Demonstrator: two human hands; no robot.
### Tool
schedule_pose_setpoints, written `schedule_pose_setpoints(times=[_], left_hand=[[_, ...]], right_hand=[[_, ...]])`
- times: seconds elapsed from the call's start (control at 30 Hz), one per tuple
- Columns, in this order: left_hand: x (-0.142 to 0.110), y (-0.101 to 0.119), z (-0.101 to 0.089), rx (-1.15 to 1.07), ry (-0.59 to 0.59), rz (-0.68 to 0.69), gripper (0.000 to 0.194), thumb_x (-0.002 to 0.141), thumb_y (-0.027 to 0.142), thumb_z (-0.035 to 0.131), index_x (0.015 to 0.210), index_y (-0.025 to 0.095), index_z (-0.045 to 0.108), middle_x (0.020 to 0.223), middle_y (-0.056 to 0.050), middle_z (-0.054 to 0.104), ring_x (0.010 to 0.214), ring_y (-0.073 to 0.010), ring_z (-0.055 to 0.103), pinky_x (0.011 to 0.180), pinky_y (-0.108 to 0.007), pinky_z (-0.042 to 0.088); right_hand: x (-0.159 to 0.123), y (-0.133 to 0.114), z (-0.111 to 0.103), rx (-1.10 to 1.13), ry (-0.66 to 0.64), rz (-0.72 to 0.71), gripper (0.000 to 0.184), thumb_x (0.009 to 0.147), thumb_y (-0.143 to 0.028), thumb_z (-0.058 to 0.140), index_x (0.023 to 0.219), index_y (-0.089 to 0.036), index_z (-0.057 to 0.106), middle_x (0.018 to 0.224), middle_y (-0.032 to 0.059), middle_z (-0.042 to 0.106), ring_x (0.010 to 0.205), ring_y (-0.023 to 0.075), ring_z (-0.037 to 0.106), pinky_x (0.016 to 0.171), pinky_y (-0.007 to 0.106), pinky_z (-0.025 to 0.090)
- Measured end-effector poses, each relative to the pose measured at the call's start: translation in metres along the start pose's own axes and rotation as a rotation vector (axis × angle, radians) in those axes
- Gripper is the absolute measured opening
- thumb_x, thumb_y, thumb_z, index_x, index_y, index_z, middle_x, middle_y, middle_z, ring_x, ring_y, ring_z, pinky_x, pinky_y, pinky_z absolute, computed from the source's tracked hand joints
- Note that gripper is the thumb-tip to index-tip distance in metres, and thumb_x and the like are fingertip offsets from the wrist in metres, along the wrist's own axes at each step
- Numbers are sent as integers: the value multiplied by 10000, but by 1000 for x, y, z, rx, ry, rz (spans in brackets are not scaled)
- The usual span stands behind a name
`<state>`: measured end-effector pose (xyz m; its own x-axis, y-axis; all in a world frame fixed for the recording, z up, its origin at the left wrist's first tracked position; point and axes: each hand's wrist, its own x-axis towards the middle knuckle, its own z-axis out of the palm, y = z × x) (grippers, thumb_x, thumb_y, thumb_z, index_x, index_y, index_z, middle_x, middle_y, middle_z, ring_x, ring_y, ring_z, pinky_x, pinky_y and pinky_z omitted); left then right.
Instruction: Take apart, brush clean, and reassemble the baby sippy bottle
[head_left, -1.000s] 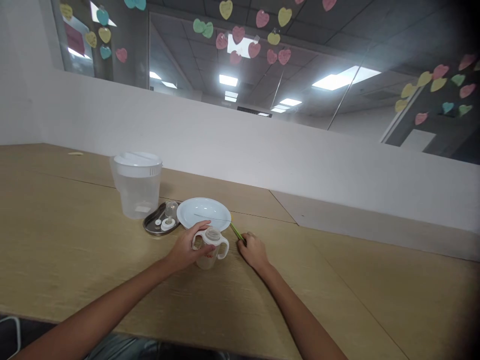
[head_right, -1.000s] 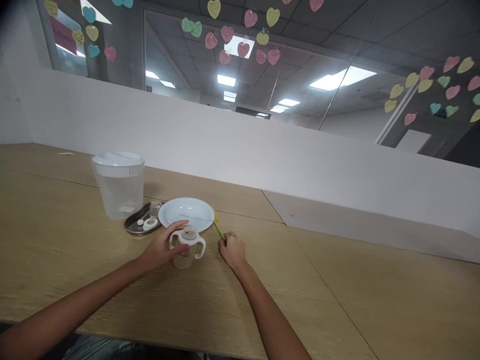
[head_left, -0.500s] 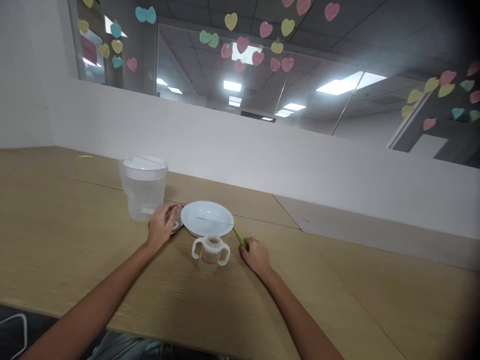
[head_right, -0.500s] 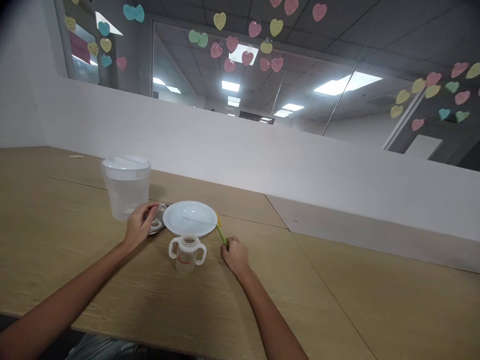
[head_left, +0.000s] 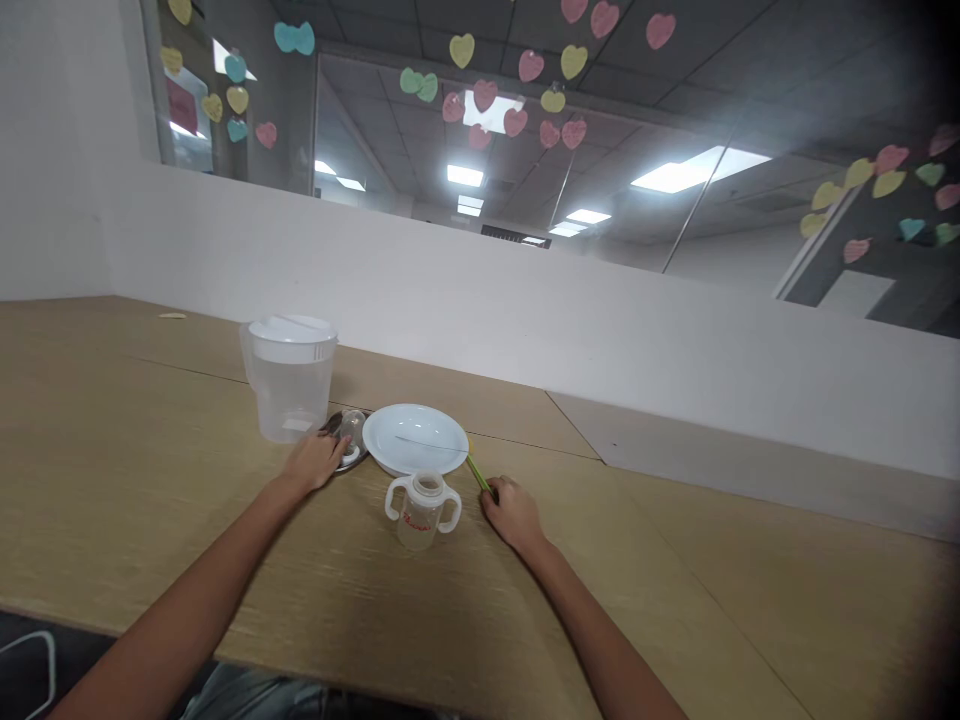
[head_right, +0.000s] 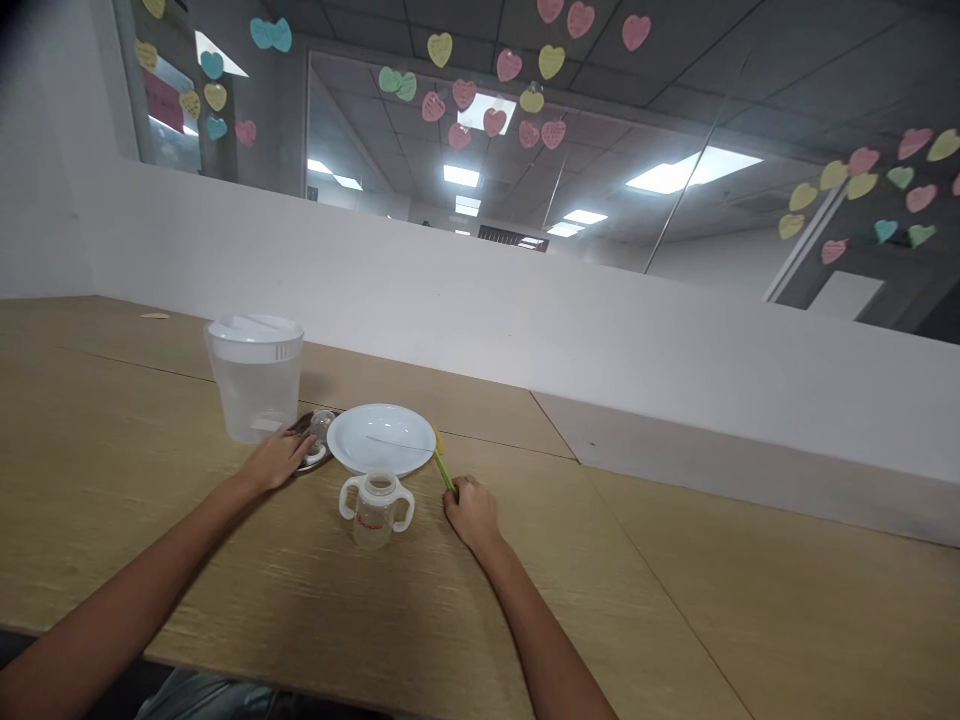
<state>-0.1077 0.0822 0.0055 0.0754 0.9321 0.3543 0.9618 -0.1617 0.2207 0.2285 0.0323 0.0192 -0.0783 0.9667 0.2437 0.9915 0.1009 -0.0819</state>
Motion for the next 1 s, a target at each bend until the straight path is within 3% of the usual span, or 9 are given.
schedule_pose_setpoints(times=[0.2, 0.43, 0.6, 0.77, 0.9, 1.0], left_hand=[[-2, 3, 0, 59, -23, 16, 511, 919, 363, 244, 738, 134, 664, 793, -165, 682, 861, -256, 630, 870, -382, 371], [-4, 2, 1, 94, -26, 69, 331, 875, 240, 342, 984, 178, 649, 812, -125, 685, 895, -254, 614, 876, -400, 334], [-3, 5, -3, 91, 0, -25, 402, 901, 308, 300, 872, 141, 665, 838, -150, 686, 894, -254, 615, 845, -372, 374], [-1, 7, -8, 57, 26, -162, 472, 904, 354, 299, 749, 103, 668, 853, -196, 679, 782, -250, 646, 669, -306, 436], [-2, 5, -12, 21, 68, -179, 288, 827, 196, 410, 756, 124, 679, 852, -161, 683, 798, -244, 644, 660, -283, 441], [-3, 2, -18, 0, 138, -175, 320, 791, 110, 388, 955, 125, 662, 989, -152, 662, 893, -243, 623, 732, -288, 445]], right_hand=[[-1, -2, -3, -1, -5, 4, 231, 865, -222, 404, 838, -160, 625, 907, 62, 640, 810, 152, 579, 609, 239, 278], [-1, 0, 0, 1, 2, -16, 222, 868, -217, 401, 839, -160, 614, 903, 60, 637, 800, 145, 571, 618, 241, 275], [-2, 0, 0, -3, 5, -30, 219, 863, -214, 403, 828, -162, 612, 896, 57, 637, 811, 145, 565, 622, 236, 272], [-1, -1, -1, -10, 1, -15, 227, 868, -227, 400, 829, -161, 613, 893, 58, 635, 783, 146, 570, 597, 243, 261], [0, 0, 1, -11, -4, -20, 230, 870, -228, 396, 841, -163, 616, 899, 57, 636, 798, 149, 571, 600, 242, 267], [0, 0, 0, -7, -8, -20, 226, 872, -236, 403, 866, -164, 617, 923, 63, 636, 825, 155, 572, 615, 239, 281]])
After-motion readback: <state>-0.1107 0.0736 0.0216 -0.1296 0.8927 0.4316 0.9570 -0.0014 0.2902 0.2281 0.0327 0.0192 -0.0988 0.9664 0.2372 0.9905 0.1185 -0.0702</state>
